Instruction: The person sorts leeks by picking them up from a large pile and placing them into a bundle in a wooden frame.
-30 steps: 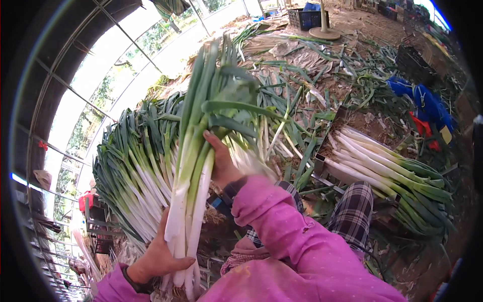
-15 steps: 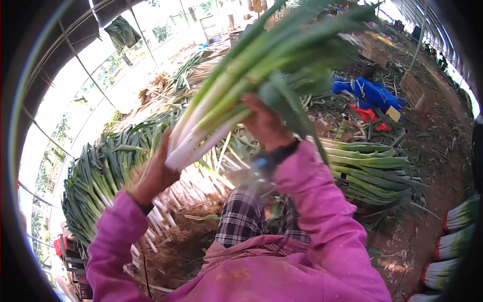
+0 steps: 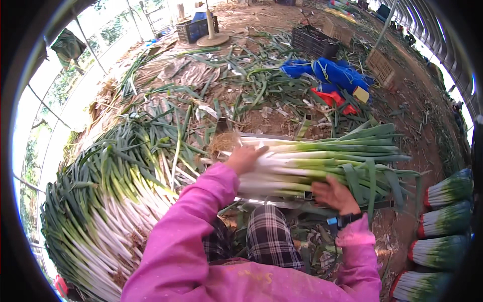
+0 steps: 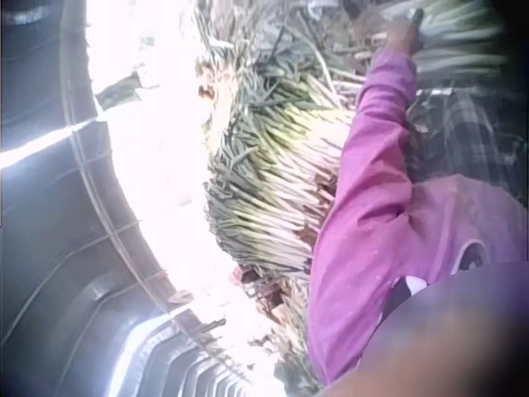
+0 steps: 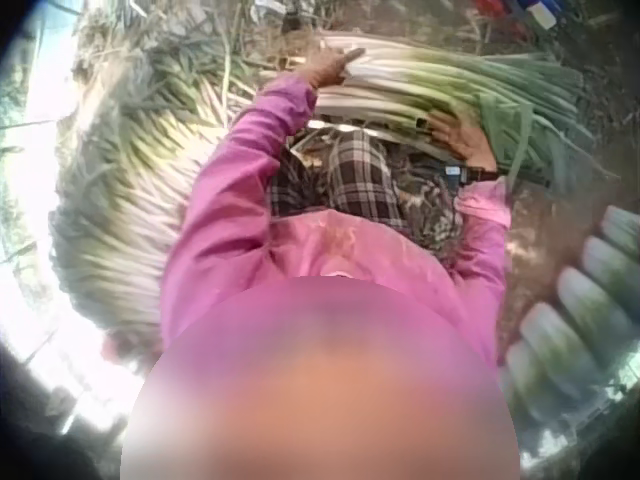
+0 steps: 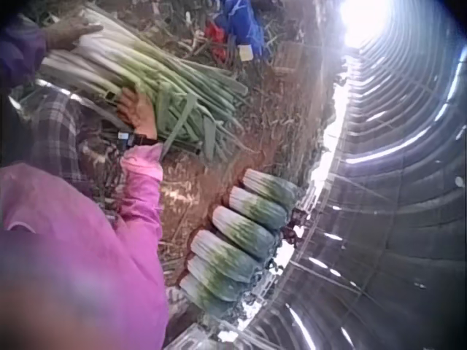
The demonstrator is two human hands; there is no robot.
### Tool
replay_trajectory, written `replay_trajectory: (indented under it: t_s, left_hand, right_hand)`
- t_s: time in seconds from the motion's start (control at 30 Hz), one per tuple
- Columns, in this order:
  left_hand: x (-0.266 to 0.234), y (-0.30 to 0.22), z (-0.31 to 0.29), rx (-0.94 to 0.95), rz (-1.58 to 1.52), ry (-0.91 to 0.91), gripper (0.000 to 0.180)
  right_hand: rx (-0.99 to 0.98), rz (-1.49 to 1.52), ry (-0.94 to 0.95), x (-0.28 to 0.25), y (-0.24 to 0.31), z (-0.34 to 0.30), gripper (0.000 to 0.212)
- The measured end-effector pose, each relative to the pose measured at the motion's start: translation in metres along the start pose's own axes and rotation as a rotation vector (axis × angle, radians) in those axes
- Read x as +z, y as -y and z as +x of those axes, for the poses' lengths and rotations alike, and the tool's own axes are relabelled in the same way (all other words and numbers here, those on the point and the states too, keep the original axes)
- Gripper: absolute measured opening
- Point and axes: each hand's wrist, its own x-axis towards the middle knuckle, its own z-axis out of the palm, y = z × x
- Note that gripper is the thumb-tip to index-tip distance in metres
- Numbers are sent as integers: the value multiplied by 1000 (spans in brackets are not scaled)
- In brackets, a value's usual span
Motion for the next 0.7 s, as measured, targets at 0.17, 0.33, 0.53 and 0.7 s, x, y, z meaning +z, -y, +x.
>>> replay_trajectory:
  t_s: [0.17, 0.33, 0.53, 0.7]
  left_hand:
    - [-19, 2, 16, -44, -222, 169, 78]
    - [-15, 40, 12, -81, -244, 292, 83]
    - [-11, 28, 8, -97, -157, -26, 80]
    - [-10, 40, -46, 136, 65, -218, 56]
  right_hand:
    - [-199, -315, -328, -12, 10, -92, 76]
    - [-148, -290, -501, -77, 37, -115, 82]
    - [-16, -711, -1015, -221, 102, -198, 67]
    - [129, -1481, -1356, -205, 162, -248, 43]
